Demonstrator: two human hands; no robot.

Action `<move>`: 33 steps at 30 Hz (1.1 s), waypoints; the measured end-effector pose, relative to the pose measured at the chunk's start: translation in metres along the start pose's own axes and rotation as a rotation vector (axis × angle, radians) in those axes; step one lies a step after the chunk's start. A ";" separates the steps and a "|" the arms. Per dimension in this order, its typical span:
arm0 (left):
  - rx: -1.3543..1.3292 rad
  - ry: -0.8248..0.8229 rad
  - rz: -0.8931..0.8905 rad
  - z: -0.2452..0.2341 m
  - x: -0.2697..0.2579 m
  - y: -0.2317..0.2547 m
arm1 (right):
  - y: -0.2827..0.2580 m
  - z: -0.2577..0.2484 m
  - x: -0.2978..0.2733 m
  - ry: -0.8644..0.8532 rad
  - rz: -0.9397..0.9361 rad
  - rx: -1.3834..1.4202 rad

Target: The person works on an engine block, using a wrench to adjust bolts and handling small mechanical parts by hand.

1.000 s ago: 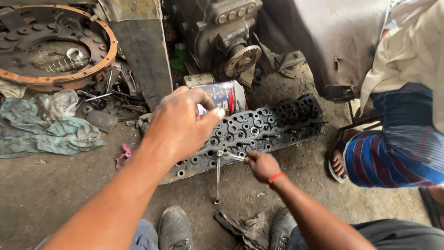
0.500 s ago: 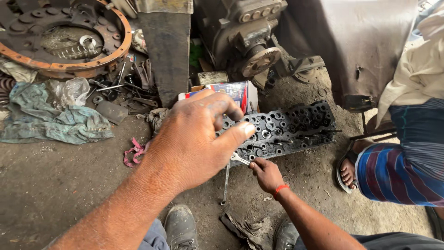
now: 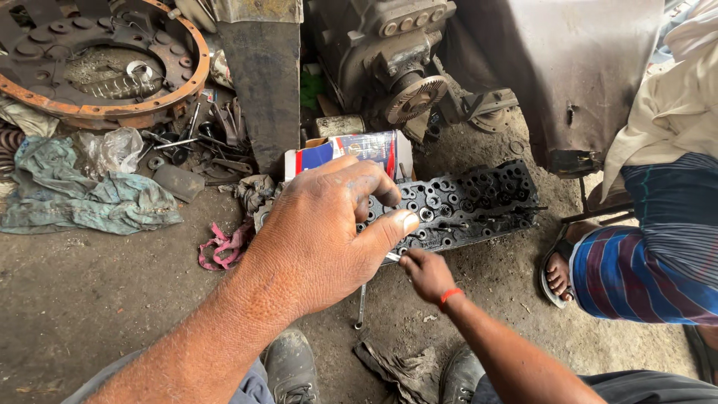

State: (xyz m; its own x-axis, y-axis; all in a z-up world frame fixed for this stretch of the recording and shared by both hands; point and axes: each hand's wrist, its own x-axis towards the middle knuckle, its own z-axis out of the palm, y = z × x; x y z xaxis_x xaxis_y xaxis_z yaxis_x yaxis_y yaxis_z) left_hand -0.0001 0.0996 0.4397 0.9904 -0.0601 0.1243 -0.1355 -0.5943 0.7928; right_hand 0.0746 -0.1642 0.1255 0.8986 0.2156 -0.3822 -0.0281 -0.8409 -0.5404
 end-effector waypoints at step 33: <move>-0.024 0.054 0.132 -0.004 0.003 -0.023 | -0.137 0.012 0.066 0.035 -0.412 -0.385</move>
State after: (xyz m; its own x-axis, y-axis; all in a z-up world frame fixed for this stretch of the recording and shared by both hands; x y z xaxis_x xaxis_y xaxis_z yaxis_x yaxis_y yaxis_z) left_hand 0.0061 0.1165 0.4244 0.9610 -0.0929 0.2603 -0.2662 -0.5649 0.7810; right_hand 0.1326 -0.0288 0.1658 0.8159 0.5530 -0.1689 0.4838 -0.8128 -0.3244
